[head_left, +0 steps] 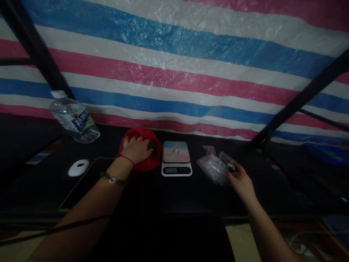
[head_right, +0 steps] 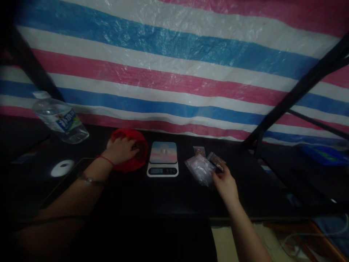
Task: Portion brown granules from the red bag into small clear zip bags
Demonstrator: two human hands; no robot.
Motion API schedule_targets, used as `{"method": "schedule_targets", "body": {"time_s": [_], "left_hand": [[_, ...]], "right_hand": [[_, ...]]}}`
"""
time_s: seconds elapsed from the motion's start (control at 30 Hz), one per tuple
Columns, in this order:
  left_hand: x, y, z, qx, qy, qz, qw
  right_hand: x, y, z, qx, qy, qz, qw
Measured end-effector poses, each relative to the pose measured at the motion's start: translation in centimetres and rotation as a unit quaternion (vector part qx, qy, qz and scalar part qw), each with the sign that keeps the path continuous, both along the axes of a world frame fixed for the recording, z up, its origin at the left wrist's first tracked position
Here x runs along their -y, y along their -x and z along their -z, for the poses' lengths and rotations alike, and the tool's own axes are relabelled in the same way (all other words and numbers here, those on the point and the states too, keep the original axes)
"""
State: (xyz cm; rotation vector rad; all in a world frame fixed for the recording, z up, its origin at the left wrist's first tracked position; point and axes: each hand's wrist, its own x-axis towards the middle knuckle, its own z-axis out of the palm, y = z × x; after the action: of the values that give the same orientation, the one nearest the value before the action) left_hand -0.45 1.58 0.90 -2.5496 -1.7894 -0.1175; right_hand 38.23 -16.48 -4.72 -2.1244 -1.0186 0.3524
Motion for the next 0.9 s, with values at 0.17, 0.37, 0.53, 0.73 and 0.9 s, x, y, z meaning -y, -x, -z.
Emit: {"method": "schedule_targets", "body": {"time_s": [0.17,0.37,0.53,0.73,0.9], "left_hand": [[0.7,-2.8,-2.5,0.062,-0.092,0.115,0.987],[0.0,-2.1,0.3,0.096,-0.145,0.105,0.979],[-0.5,-1.1,2.0,0.118,-0.133,0.087,0.98],[-0.5,-1.3,1.8,0.118,-0.122,0.084,0.982],[-0.4,-1.0,1.2,0.115,-0.089,0.053,0.988]], "right_hand": [[-0.2,-0.1,0.4,0.267,-0.018,-0.063,0.962],[-2.6,0.9,2.4,0.306,0.052,-0.245,0.919],[-2.1,1.9,4.3,0.324,0.16,-0.304,0.882],[-4.7,0.7,1.8,0.348,0.064,-0.249,0.902],[-10.5,-0.5,-1.4,0.355,0.114,-0.141,0.917]]}}
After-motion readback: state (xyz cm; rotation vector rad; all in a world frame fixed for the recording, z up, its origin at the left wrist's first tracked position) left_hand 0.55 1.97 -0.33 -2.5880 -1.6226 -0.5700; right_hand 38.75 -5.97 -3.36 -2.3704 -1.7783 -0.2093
